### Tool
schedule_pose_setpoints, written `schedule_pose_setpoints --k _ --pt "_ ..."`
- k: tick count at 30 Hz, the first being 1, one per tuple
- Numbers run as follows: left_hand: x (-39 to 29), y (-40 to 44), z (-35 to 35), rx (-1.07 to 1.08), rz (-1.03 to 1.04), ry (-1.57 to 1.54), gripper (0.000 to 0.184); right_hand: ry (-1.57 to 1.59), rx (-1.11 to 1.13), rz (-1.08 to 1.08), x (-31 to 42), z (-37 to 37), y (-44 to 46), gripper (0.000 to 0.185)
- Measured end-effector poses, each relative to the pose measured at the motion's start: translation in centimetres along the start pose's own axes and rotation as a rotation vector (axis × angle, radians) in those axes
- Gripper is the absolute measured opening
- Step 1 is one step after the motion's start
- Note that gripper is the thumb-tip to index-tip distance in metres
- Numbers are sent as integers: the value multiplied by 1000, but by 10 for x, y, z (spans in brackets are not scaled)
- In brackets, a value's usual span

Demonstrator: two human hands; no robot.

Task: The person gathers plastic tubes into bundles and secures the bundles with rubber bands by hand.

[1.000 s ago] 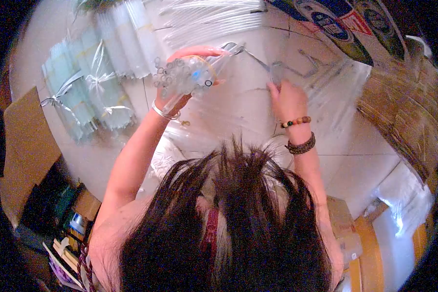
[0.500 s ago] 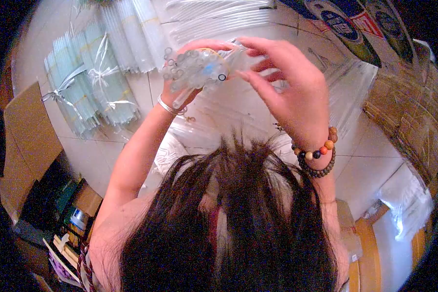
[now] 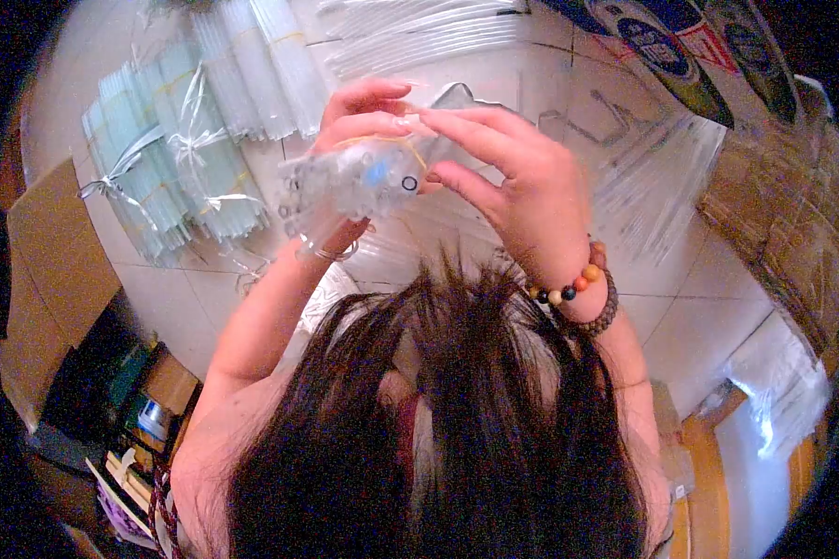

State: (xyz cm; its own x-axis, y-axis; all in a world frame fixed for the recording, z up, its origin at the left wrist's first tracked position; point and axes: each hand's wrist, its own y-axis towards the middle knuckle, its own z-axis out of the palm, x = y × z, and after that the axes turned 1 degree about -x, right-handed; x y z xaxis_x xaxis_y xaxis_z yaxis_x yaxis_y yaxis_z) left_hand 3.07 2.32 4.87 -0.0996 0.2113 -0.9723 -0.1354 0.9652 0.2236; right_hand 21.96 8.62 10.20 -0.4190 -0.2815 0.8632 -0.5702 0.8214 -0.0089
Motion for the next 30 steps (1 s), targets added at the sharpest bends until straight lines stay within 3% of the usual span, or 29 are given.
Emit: schedule_pose_setpoints --k 4,7,10,22,25,30 --pt "4 2 3 21 6 -87 26 367 17 147 -3 12 -8 42" --pt "13 -2 9 37 -33 -168 26 461 14 181 -17 16 -10 44" --pt "16 -1 13 59 -8 -142 25 376 -13 208 -25 18 -17 43" --pt "22 6 24 30 -47 -289 30 -75 -19 -16 -12 -5 -11 36" --pt "15 7 22 40 -67 -277 30 -44 78 39 7 -35 -13 34" --pt "18 9 20 65 -59 -245 31 -59 -5 19 45 -71 -13 33"
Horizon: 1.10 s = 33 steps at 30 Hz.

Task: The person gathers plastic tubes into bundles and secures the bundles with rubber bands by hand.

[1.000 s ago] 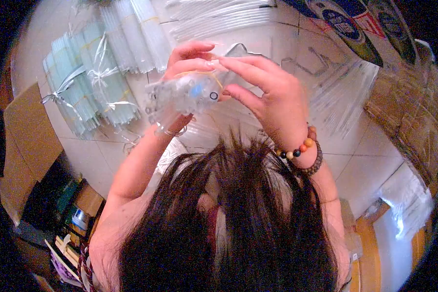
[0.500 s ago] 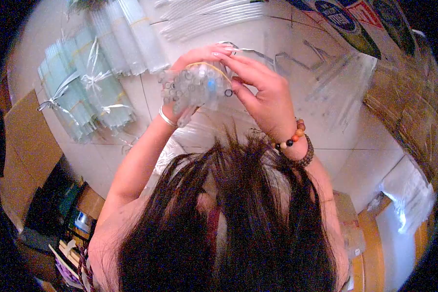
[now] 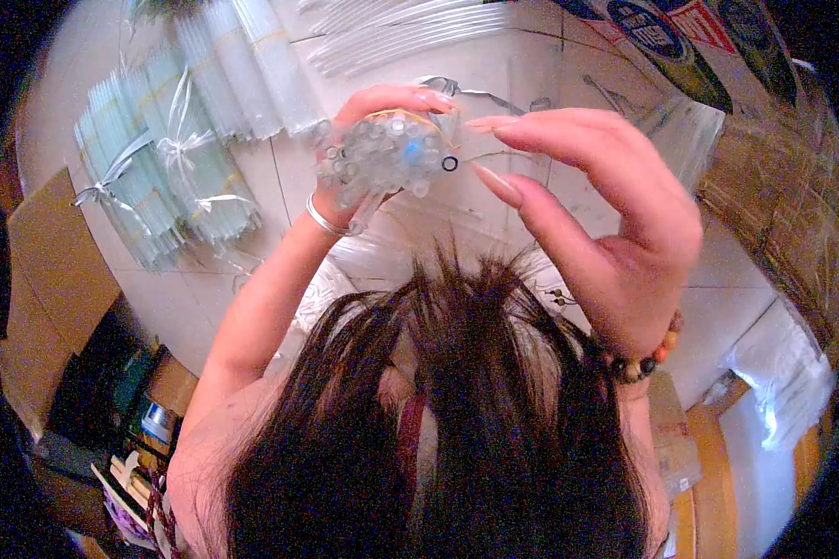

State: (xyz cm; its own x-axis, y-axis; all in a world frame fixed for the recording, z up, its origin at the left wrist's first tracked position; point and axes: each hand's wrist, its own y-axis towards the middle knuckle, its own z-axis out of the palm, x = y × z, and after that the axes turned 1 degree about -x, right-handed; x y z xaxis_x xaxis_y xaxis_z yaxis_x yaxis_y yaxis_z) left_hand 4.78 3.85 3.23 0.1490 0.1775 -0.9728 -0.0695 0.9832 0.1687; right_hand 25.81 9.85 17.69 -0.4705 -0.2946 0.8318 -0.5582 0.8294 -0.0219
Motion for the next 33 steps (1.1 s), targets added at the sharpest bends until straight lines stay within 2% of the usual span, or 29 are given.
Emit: schedule_pose_setpoints --k 2,8,16,20,23,26,31,33 --pt "0 0 -1 8 9 45 32 -78 -14 -84 12 -4 2 34" --pt "-15 -1 -3 99 -206 42 35 -193 -33 -153 22 11 9 33" --pt "-13 2 -5 115 -129 162 30 -194 -94 -42 36 25 7 29" --pt "-12 3 -5 129 -77 212 29 -225 -70 -85 35 22 5 28" --pt "-14 2 -5 130 -109 211 30 -210 -38 -63 37 21 5 25" --pt "-11 1 -4 159 -33 237 30 -243 4 -55 38 16 8 23" --pt "-11 2 -3 158 -22 239 30 -297 71 -31 40 8 11 24" --pt "-11 2 -2 156 -13 251 30 -303 14 -61 41 9 12 25"
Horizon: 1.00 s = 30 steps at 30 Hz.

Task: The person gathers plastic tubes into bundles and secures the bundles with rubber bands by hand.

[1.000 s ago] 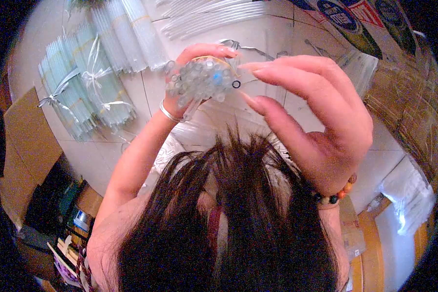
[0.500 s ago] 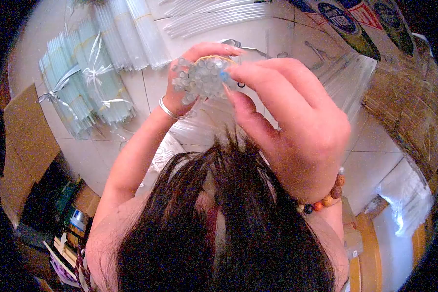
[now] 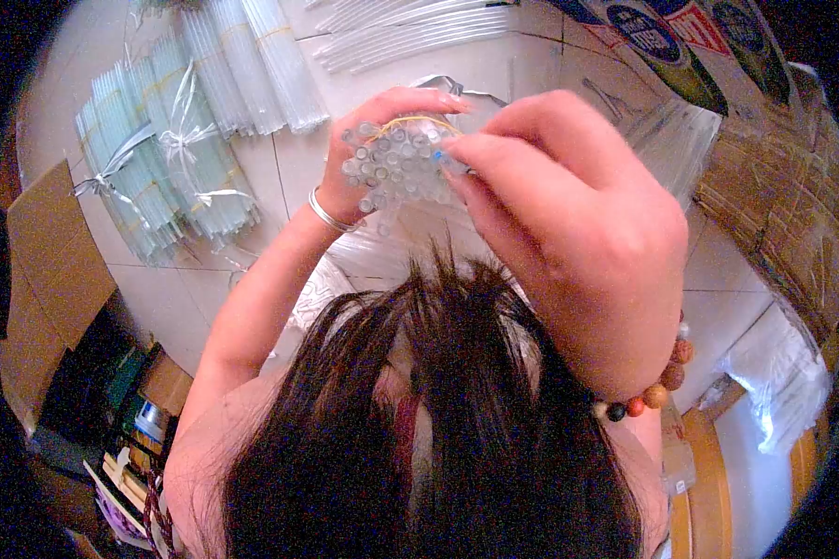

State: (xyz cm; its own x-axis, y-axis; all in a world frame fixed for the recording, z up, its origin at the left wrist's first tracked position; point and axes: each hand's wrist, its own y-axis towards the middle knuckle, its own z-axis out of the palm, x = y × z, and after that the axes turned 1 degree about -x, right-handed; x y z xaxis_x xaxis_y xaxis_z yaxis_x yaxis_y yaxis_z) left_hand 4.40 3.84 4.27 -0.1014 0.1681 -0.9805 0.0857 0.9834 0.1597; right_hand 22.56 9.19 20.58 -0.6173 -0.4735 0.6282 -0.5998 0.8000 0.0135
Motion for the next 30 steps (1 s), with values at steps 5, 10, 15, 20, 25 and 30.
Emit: schedule_pose_setpoints --k 5,10,15,20,25,30 --pt "-4 1 0 2 -23 12 30 26 -83 -57 2 1 -3 27" --pt "-1 0 0 1 2 40 33 42 -135 -93 1 10 -3 25" --pt "0 -3 2 -20 -21 -2 36 29 -152 -135 2 14 -3 25" --pt "0 -5 1 0 -24 39 39 -19 -127 -131 7 12 -4 21" --pt "-5 -5 2 -18 -62 29 41 -72 -127 -205 6 12 0 19" --pt "-9 -4 2 -36 -103 -8 41 -96 -125 -239 4 16 -3 21"
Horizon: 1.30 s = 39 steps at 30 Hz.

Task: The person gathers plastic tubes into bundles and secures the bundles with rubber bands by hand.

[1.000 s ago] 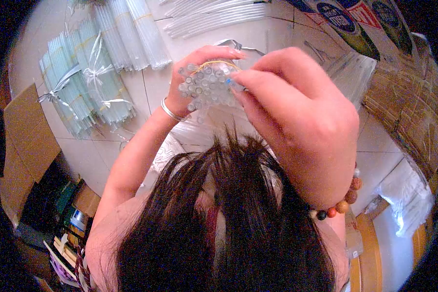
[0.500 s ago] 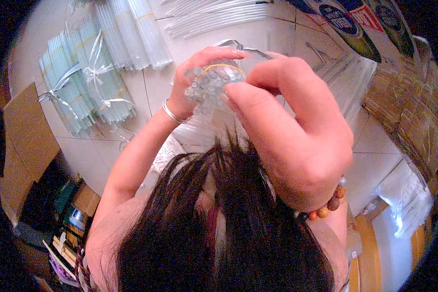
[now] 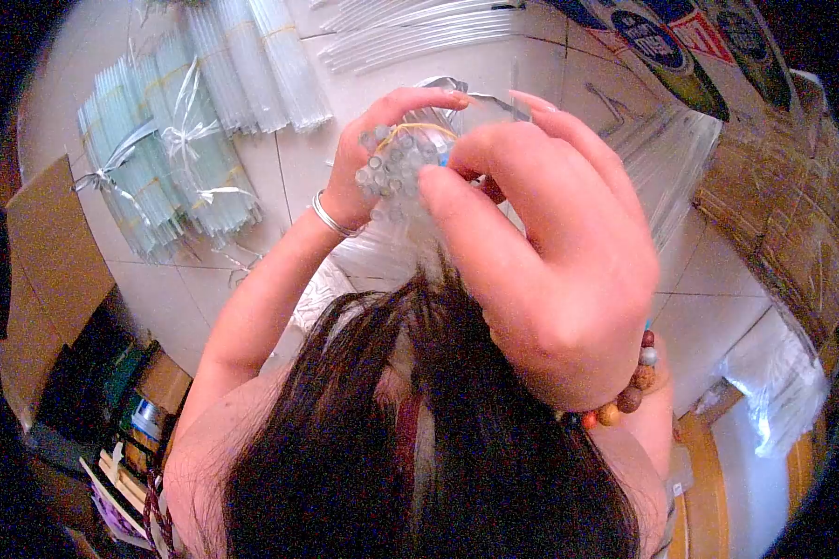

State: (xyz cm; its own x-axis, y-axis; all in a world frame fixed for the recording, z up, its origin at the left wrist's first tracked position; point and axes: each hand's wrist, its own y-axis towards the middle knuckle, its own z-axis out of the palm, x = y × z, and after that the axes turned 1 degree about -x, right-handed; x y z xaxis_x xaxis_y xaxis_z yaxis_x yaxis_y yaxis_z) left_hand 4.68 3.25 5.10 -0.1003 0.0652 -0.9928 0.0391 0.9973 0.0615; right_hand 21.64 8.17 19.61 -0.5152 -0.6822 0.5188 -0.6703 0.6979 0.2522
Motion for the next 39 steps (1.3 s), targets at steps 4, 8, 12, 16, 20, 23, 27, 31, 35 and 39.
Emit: schedule_pose_setpoints --k 4,8,12,16,20,23,27,31,35,39 --pt "6 0 -1 9 17 14 37 92 42 64 -2 -4 3 24" --pt "14 -2 -4 0 -47 -28 31 230 80 209 -23 -9 -1 43" --pt "17 0 -4 -20 -79 -82 27 480 280 289 -57 6 -12 77" --pt "18 -1 0 -113 -81 -141 29 558 336 312 -52 21 -18 77" --pt "10 -3 -2 -105 -219 -254 29 540 173 266 -46 36 -21 74" --pt "13 -4 -1 -122 -211 -309 28 510 186 265 -44 35 -19 73" --pt "23 -5 0 -123 -179 -355 30 515 263 297 -43 32 -16 73" --pt "24 -5 0 -125 -99 -251 34 476 201 265 -45 38 -17 77" --pt "31 -4 0 -110 -187 -259 40 309 63 168 -47 61 -9 85" --pt "24 -1 0 -114 -12 17 43 574 -69 56 -62 111 5 76"
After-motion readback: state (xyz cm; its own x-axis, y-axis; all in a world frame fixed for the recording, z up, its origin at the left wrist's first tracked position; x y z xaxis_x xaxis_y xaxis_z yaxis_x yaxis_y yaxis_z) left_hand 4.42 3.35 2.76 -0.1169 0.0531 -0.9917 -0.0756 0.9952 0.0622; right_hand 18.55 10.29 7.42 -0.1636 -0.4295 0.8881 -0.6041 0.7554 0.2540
